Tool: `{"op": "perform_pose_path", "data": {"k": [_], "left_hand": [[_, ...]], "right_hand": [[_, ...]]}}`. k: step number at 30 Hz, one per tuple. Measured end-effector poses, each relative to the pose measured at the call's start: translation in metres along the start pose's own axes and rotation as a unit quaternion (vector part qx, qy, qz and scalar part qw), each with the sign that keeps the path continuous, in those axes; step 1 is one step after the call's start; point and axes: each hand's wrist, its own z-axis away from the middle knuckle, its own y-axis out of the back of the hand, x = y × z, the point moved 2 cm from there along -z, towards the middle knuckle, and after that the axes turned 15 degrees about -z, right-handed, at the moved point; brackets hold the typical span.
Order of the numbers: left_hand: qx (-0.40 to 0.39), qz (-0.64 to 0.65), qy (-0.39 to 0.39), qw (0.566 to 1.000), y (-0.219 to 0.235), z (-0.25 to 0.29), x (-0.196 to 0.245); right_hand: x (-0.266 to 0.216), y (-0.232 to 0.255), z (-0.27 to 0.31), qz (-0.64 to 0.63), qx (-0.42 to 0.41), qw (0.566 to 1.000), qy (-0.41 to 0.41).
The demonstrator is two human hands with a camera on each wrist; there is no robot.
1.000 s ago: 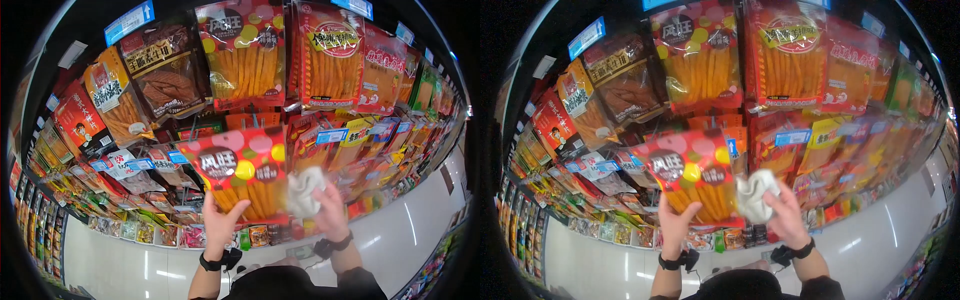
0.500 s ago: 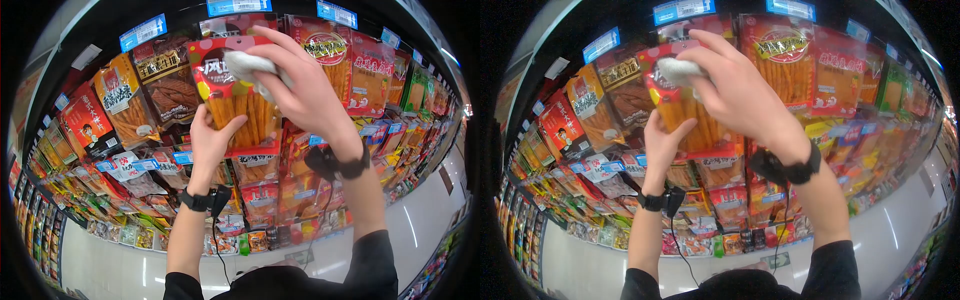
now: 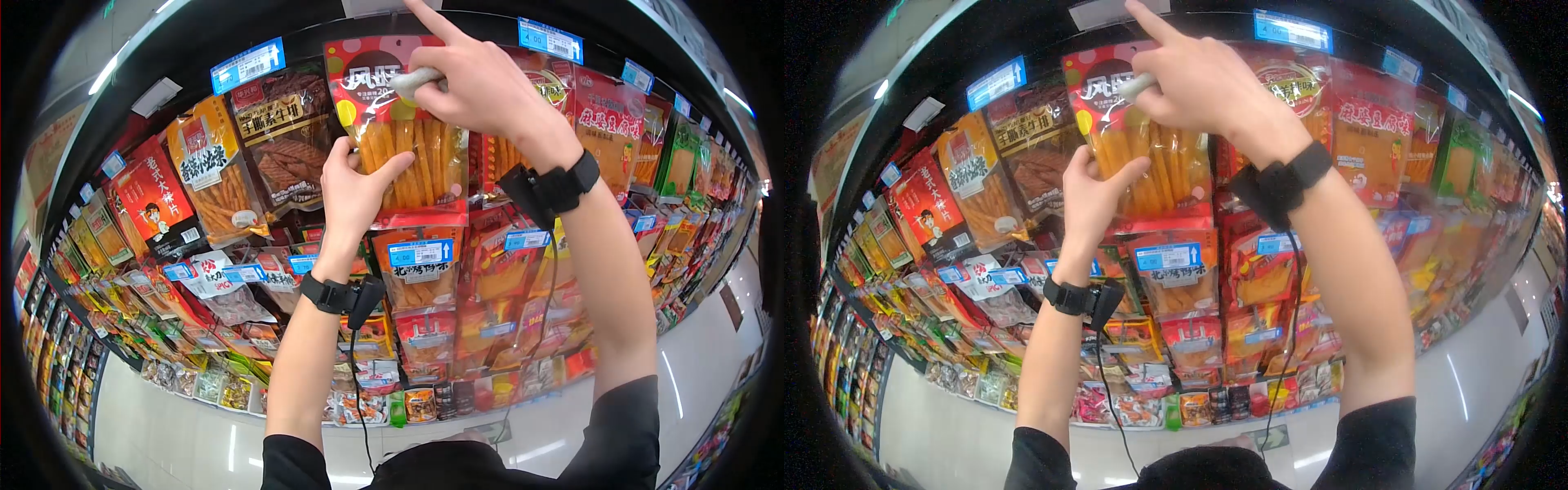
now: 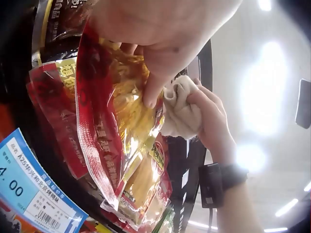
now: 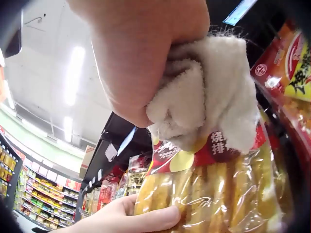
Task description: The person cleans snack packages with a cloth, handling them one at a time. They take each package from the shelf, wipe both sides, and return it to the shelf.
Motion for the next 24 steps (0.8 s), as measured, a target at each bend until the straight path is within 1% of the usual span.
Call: {"op": "perform_pose_path", "data": {"k": [2,3,7,12,13,15,18,21,24], "left_hand": [[0.021,0.005,-0.013,1.000,-0.002,-0.005,-0.001],[0.021,0.006,-0.014,1.000,-0.003,-0.007,-0.001],[0.020,0.014,-0.011,1.000,-0.004,-0.013,-0.002],[0.013,-0.002,0.003,1.000,-0.008,-0.013,-0.005],[0.015,0.007,-0.001,1.000,-0.008,-0.014,-0.006],[0.016,0.015,-0.006,1.000,-0.009,-0.014,-0.006],[0.022,0.021,-0.014,0.999,-0.007,-0.015,-0.002],[0.019,0.015,-0.010,1.000,-0.005,-0.015,0.001],[0.013,0.014,-0.012,1.000,-0.005,-0.014,0.002]], "right_hand": [[0.004,0.005,-0.005,0.042,0.003,0.999,0.015],[0.006,0.007,-0.007,0.047,-0.009,0.999,-0.004],[0.013,0.014,-0.009,0.035,-0.014,0.999,-0.010],[0.000,0.018,0.002,0.023,0.012,0.999,0.034],[0.003,0.017,-0.001,0.023,0.012,0.999,0.033],[0.012,0.012,-0.007,0.018,-0.018,0.999,-0.021],[0.014,0.012,-0.007,0.011,-0.009,1.000,-0.003],[0.015,0.012,-0.007,0.008,-0.018,1.000,-0.013],[0.014,0.012,-0.006,0.006,-0.013,1.000,-0.006]]}}
